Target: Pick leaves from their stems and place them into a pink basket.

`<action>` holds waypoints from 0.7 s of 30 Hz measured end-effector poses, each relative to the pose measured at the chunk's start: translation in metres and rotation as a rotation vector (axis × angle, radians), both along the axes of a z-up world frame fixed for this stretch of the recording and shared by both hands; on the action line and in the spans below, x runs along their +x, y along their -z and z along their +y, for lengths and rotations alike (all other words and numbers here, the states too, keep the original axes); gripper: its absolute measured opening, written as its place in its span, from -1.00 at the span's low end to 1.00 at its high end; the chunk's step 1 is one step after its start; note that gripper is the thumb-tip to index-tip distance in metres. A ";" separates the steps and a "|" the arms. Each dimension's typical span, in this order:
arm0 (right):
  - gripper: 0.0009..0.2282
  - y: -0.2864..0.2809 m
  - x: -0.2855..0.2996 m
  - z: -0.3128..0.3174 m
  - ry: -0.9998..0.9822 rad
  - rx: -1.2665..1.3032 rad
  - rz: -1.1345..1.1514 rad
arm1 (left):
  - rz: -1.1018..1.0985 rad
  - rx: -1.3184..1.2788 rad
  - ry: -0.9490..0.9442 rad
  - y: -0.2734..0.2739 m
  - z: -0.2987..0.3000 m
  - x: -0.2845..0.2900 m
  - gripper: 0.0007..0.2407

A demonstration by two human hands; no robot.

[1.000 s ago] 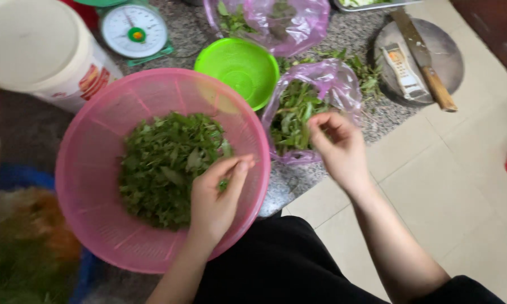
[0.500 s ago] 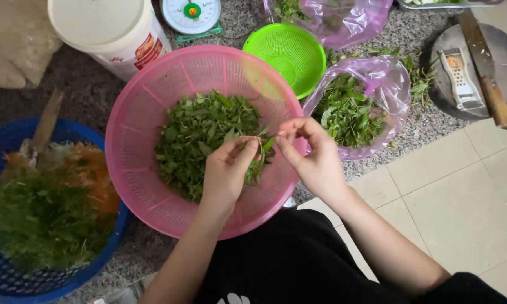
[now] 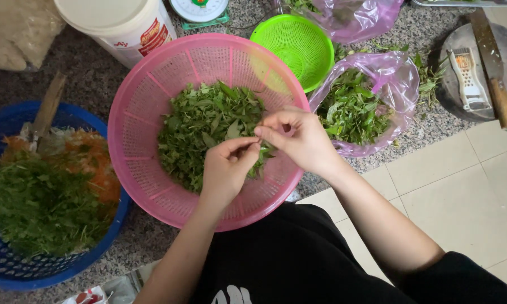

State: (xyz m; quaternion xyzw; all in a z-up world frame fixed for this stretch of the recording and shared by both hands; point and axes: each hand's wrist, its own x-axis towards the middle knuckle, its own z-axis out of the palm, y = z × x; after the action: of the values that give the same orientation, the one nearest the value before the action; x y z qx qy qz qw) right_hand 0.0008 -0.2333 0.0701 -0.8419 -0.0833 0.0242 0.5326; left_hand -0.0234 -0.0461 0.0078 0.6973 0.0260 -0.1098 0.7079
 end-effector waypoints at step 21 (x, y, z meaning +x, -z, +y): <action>-0.87 0.039 -0.009 -0.006 0.273 0.639 0.376 | -0.639 0.472 -0.044 -0.035 0.017 0.005 -0.77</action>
State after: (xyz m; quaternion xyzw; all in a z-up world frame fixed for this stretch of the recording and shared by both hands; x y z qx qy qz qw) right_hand -0.0080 -0.2393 0.0314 -0.6180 0.1252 0.0796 0.7721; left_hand -0.0187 -0.0286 0.0427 0.8392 -0.1560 0.1369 0.5027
